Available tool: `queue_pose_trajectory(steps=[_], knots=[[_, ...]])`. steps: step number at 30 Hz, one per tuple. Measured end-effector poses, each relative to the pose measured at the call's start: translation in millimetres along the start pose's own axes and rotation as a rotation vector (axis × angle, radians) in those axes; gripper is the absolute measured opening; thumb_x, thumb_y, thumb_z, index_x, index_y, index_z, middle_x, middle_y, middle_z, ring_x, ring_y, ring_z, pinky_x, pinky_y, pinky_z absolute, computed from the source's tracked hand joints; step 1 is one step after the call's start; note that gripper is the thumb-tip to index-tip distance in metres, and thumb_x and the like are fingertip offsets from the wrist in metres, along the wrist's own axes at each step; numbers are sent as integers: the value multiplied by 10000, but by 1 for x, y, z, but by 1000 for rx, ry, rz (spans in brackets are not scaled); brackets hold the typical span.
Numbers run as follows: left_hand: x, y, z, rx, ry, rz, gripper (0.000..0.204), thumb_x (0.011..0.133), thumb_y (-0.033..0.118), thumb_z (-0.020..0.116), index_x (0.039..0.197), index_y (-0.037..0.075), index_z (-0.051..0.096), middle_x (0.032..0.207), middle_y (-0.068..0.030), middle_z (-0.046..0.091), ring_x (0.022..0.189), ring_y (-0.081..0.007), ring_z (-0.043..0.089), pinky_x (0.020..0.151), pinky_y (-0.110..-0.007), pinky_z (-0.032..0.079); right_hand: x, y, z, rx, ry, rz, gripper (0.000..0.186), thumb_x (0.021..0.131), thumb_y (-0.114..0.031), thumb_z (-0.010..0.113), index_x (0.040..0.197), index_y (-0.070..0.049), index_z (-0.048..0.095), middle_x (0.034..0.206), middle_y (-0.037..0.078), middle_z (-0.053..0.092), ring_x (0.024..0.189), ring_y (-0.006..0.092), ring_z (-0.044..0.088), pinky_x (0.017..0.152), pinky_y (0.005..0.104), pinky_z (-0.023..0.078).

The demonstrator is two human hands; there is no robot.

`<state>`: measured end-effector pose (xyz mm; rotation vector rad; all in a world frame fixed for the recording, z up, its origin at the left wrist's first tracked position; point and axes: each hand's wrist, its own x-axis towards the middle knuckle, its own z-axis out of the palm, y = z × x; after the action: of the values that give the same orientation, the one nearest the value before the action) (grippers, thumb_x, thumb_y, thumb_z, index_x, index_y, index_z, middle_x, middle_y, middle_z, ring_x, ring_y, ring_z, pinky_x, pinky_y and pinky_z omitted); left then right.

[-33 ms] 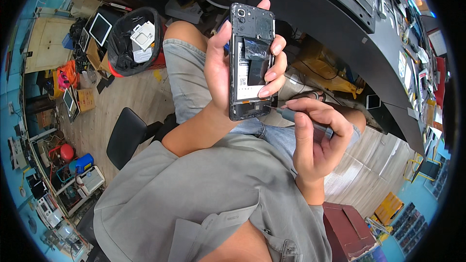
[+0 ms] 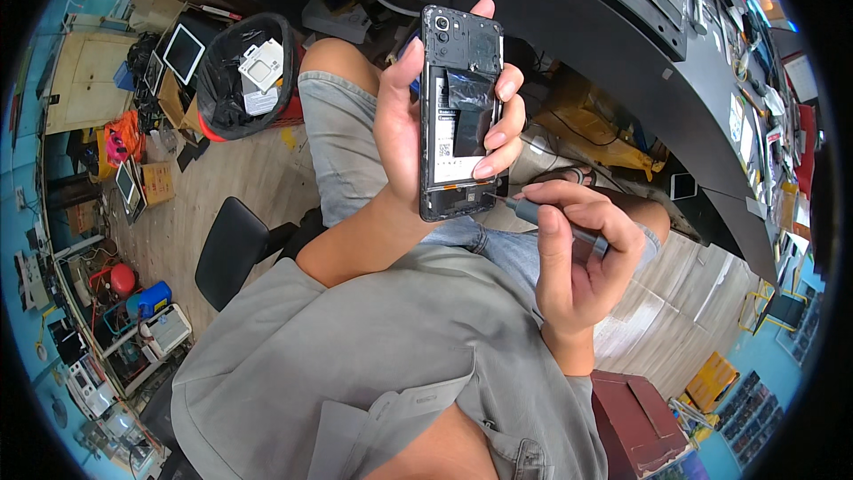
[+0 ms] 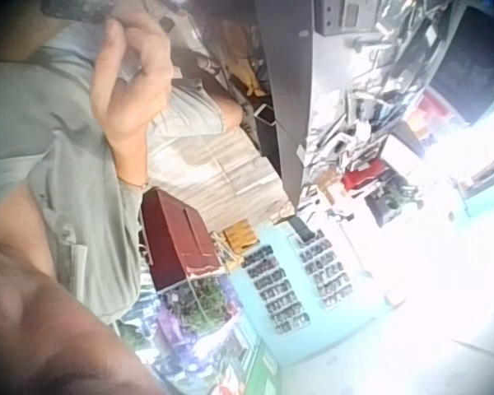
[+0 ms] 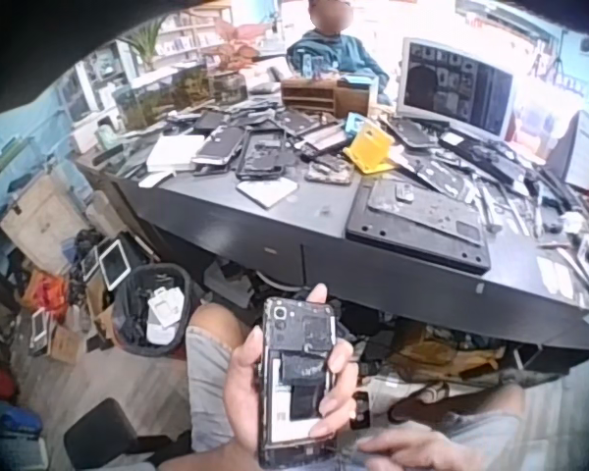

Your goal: The person disassembles a smartphone using a screwdriver, removes the back cover, and manipulates internal components. The person continues to unscrew and adjust parts within the device while seated at a cluttered workbench.

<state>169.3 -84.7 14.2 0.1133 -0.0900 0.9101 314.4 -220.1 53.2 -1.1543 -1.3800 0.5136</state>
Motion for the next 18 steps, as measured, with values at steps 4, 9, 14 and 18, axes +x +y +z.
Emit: queue_pose_trajectory(steps=[4, 9, 14, 18], knots=[[0, -2, -7, -8, -53, 6, 839, 1159, 650, 488, 1827, 204, 243, 1211, -211, 532, 818, -275, 558, 549, -375, 536, 4, -6, -1, -58, -39, -19, 340, 999, 146, 783, 1222, 38, 551, 1077, 295, 806, 961, 287, 810, 862, 359, 640], [4, 2, -12, -2, -94, 5, 870, 1163, 654, 476, 1843, 187, 197, 1238, -222, 517, 832, -274, 543, 564, -376, 530, 8, 0, 1, -18, -35, -23, 330, 994, 159, 768, 1221, 45, 559, 1070, 297, 802, 965, 293, 802, 860, 360, 638], [5, 3, -14, 10, -103, 2, 868, 1164, 644, 477, 1844, 186, 192, 1241, -225, 519, 833, -277, 553, 564, -377, 531, 13, -4, 0, -62, -65, -26, 343, 965, 148, 795, 1225, 59, 590, 1074, 286, 798, 967, 309, 802, 852, 369, 639], [4, 3, -14, 15, -98, 4, 869, 1164, 643, 478, 1844, 184, 192, 1240, -227, 522, 832, -277, 556, 562, -378, 530, 17, -16, -5, -212, -122, 37, 344, 927, 137, 828, 1203, 73, 633, 1070, 256, 800, 945, 322, 808, 834, 370, 642]])
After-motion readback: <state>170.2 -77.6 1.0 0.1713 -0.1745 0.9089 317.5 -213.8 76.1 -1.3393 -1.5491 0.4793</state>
